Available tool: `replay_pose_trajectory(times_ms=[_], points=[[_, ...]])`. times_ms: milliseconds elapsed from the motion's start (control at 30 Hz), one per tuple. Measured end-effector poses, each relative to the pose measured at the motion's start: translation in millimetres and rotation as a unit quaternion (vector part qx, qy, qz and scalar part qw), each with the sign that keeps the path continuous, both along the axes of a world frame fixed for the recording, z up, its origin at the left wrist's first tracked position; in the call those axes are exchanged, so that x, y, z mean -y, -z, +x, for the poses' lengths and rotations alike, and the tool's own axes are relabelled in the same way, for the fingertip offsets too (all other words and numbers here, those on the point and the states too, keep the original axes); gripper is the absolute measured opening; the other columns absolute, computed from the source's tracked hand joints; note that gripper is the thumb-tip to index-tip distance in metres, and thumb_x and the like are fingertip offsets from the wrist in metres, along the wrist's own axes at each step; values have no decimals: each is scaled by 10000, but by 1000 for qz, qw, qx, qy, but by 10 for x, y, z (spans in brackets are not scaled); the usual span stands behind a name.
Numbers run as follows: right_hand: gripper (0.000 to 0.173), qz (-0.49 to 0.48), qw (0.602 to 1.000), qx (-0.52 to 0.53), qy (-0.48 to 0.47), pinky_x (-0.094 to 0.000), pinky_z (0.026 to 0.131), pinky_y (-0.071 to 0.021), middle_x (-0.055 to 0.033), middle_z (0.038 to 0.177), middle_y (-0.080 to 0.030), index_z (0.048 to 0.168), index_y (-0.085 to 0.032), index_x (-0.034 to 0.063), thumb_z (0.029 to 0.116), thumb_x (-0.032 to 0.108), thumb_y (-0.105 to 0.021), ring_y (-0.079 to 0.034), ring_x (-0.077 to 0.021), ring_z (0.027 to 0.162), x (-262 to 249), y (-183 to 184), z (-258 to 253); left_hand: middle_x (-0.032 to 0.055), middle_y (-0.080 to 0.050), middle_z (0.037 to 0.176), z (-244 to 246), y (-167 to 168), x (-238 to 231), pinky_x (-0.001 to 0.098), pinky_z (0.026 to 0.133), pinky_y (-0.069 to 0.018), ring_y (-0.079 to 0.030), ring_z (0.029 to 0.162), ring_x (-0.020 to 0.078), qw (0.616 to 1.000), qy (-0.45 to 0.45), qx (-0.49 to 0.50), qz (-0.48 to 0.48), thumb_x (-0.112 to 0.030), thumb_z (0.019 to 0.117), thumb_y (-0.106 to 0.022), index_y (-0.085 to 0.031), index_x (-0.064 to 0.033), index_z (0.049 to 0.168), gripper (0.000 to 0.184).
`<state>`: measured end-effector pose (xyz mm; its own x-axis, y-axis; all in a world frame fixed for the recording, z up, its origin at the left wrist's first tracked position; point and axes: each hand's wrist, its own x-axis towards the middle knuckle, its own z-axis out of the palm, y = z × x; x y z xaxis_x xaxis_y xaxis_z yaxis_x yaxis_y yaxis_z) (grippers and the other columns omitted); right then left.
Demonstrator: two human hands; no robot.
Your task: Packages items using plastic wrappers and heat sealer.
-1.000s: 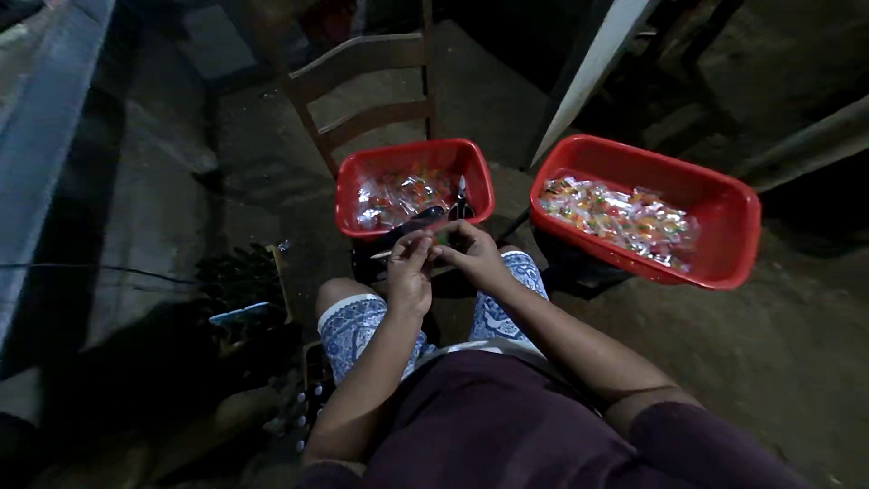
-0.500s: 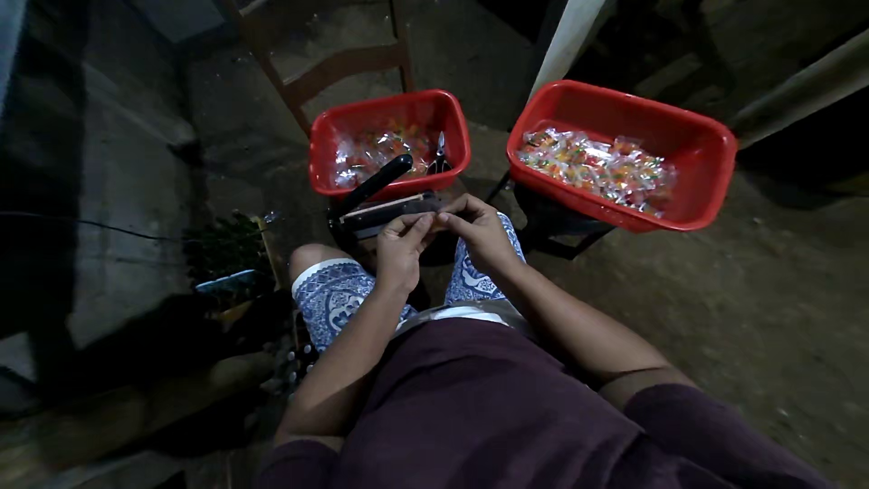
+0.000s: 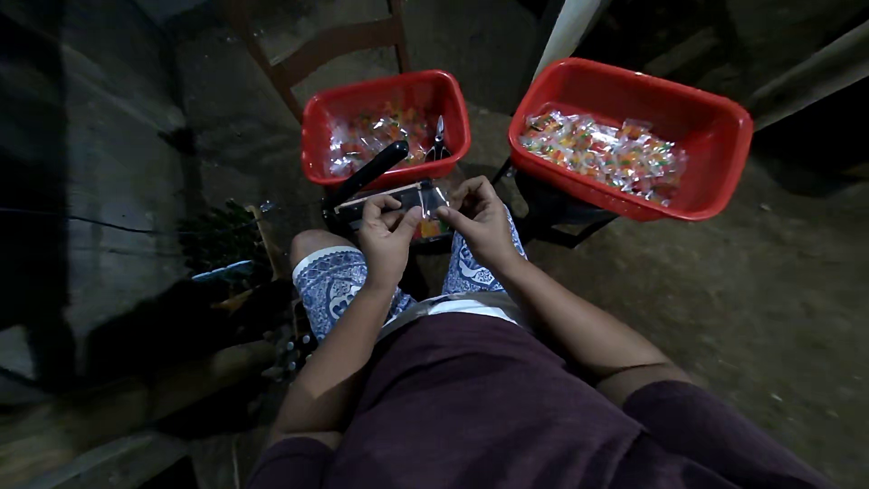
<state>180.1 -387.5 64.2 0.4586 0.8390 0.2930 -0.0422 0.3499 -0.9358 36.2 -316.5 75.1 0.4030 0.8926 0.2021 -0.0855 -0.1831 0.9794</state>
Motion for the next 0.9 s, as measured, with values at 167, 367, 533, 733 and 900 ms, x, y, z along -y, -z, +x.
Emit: replay_pose_trajectory(times_ms=[167,367,533,733,900], points=[[138,-2,999,52,-5,-191,728,-553,60,883,-635,1039,-559,69,946,-7,-628,-618,6,767,-5,36,45,-27,-738,913,-14,68,-51,211,778,-595,-711,840,13,993,21,1,118,17,977,-625,-566,-17,1077,121],[139,-48,994,91,-41,-209,797,-573,-17,999,-706,1074,-689,-22,974,14,-600,-661,-18,856,22,7,99,95,-732,1054,-112,27,-111,209,850,-577,-695,930,51,987,79,-56,131,9,964,-654,-693,66,1166,213],[130,-56,995,65,-43,-219,745,-571,-9,927,-692,1026,-678,3,898,5,-699,-648,-32,784,-14,26,28,55,-738,988,-123,54,-95,195,781,-586,-689,844,30,992,73,-36,99,62,872,-731,-708,58,1088,217],[130,-58,994,82,-39,-204,766,-569,-6,926,-703,1025,-682,-3,896,-14,-693,-655,-19,793,-41,12,-15,29,-741,952,-133,103,-101,195,771,-587,-686,822,18,996,52,-17,66,72,862,-730,-715,50,1048,187],[185,-49,990,120,-47,-215,822,-577,-49,1010,-706,1055,-694,-27,871,-17,-711,-671,-36,869,-32,3,-13,79,-726,1005,-194,94,-140,185,792,-576,-685,877,48,983,81,-57,152,57,877,-733,-720,47,1093,217]])
